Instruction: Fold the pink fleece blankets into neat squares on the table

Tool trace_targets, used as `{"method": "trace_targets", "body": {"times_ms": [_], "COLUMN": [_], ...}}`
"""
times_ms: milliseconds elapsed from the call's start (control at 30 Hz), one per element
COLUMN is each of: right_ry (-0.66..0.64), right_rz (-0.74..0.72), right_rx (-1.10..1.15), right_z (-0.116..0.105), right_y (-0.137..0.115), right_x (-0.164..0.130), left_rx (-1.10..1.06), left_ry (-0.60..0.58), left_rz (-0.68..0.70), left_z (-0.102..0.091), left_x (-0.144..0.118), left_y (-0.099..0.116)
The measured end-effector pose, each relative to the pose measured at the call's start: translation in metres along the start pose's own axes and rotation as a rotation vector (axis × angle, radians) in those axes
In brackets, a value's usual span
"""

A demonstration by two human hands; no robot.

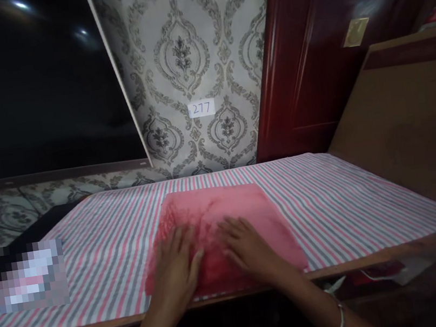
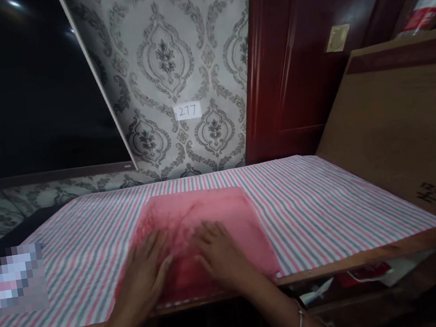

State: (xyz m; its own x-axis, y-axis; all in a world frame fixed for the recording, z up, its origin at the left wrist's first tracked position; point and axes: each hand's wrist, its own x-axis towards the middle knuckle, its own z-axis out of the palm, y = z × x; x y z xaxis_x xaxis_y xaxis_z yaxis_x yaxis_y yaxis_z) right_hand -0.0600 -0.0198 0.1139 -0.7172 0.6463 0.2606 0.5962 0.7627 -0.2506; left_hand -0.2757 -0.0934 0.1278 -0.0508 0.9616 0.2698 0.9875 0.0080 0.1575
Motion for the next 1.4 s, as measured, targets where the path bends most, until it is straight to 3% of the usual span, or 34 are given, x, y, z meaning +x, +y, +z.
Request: {"method": "trace_targets", "body": {"times_ms": [100, 200, 300, 400, 533, 733, 867, 967, 1067, 1200, 1300, 1400], "right_ry": [-0.064, -0.065, -0.086, -0.099, -0.097, -0.118, -0.155, -0.15, 0.01, 0.065, 0.047, 0.083], "right_rz": [-0.118, -0.122, -0.121, -0.103, -0.119, -0.11, -0.09, -0.101, -0.022, 0.152, 0.192, 0.188], "right_rx": [0.07, 0.097, 0.095, 0.09, 0.092, 0.093, 0.135, 0.213, 0.174, -0.028, -0.09, -0.09], "right_z": [0.016, 0.025, 0.029, 0.033, 0.034, 0.035, 0.024, 0.0, -0.016, 0.001, 0.024, 0.033], "right_y": [-0.016, -0.017, -0.012, -0.01, -0.009, -0.01, -0.011, -0.004, 0.013, 0.037, 0.045, 0.045], "right_x": [0.0, -0.004, -0.006, -0.007, -0.008, -0.008, -0.006, 0.0, 0.006, 0.0, -0.01, -0.013], "left_rx": [-0.147, -0.199, -0.153, -0.046, 0.077, 0.161, 0.191, 0.127, 0.047, 0.037, 0.09, 0.136], "left_ry": [-0.141, -0.318, -0.389, -0.321, -0.308, -0.281, -0.194, -0.177, -0.201, -0.128, -0.015, 0.072], "left_rz": [0.227, 0.396, 0.485, 0.534, 0.368, 0.089, 0.04, 0.189, 0.346, 0.372, 0.274, 0.186], "left_z": [-0.016, -0.008, 0.016, 0.035, 0.04, 0.022, 0.004, -0.004, 0.0, 0.023, 0.039, 0.043], "left_x": [0.029, 0.068, 0.107, 0.14, 0.17, 0.19, 0.17, 0.127, 0.074, 0.023, 0.006, -0.003], "left_y": [0.023, 0.038, 0.033, 0.01, -0.026, -0.058, -0.049, -0.027, -0.01, -0.011, -0.019, -0.022]}}
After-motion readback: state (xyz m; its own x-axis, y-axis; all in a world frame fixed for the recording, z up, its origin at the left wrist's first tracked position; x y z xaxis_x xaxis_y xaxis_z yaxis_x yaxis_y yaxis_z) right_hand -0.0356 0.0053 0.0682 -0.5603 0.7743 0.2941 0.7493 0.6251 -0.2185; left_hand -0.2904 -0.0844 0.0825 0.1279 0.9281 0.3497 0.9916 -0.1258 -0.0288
